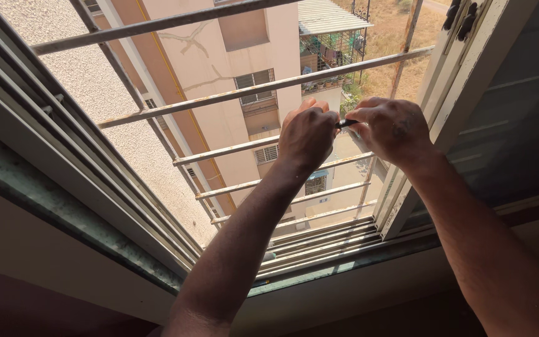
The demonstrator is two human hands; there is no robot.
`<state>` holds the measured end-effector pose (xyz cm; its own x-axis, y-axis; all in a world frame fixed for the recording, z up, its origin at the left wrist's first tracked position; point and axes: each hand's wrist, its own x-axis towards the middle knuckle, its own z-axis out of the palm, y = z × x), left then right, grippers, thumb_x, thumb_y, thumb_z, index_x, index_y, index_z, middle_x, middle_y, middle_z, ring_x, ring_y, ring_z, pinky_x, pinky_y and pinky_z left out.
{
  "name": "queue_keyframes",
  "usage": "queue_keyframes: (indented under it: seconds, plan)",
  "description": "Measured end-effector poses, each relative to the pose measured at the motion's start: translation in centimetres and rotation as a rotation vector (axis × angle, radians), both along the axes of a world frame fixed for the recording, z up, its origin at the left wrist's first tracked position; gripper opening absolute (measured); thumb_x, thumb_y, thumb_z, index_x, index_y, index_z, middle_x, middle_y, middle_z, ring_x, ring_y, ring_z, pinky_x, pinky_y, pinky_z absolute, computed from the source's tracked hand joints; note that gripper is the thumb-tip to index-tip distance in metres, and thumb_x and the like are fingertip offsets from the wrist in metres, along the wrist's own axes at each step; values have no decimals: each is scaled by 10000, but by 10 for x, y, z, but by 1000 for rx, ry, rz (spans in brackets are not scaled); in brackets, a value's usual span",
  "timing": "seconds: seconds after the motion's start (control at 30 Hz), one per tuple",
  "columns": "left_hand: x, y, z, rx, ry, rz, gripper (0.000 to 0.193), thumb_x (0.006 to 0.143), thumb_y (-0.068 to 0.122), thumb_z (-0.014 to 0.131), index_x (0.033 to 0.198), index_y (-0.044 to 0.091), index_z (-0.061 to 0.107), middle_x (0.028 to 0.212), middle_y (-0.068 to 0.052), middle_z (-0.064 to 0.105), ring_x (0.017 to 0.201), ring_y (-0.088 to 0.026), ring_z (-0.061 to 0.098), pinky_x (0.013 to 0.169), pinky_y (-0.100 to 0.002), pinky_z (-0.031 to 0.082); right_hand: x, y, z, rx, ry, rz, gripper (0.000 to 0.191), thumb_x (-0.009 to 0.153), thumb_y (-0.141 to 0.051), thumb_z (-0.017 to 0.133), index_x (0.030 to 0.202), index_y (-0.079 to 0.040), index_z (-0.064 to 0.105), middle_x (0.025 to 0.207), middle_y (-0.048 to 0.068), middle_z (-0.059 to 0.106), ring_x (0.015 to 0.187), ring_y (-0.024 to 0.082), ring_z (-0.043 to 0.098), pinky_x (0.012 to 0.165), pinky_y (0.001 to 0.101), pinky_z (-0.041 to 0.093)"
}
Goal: The person stands at an open window and rubs a small sanding block along the horizontal metal bars of the window grill, working bar by bar to abrade the surfaces. They reposition the block repeatedly and continue rubbing different bars throughout the episode.
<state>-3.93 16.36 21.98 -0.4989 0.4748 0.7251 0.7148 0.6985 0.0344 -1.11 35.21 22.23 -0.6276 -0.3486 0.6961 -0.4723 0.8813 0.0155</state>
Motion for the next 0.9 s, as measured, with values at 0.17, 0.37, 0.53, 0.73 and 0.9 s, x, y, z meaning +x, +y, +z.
queue_keyframes:
  seconds: [0.17,0.37,0.53,0.73,0.9]
  plan:
    - [13,-51,3,19,14,18,104,787,150,827,851,79,786,818,-91,694,912,-286,668,729,-451,537,-4,-44,2,29,-33,39,170,857,-225,814,1011,-151,815,979,29,768,859,271,738,745,412,570]
    - [24,-91,5,-45,36,97,116,805,170,828,839,71,776,833,-87,701,884,-263,677,748,-443,546,2,-85,9,39,-75,103,158,862,-208,801,1004,-139,808,936,16,759,821,246,738,700,401,570]
    - [32,-122,4,-73,73,174,138,805,187,830,863,74,776,847,-91,705,904,-269,681,754,-441,552,0,-114,11,66,-79,177,153,845,-183,801,986,-125,802,897,31,754,809,230,743,672,395,574]
    - [43,-158,3,-90,95,266,142,813,187,820,904,87,774,908,-79,718,929,-257,697,768,-435,558,-7,-152,12,146,-16,218,136,838,-237,821,949,-159,814,862,22,756,886,230,692,796,445,497]
    - [51,-181,-2,-32,60,317,172,858,207,801,976,85,774,928,-82,715,894,-257,707,751,-424,561,-9,-175,8,53,22,312,158,798,-213,831,949,-168,818,868,18,747,898,243,650,907,445,448]
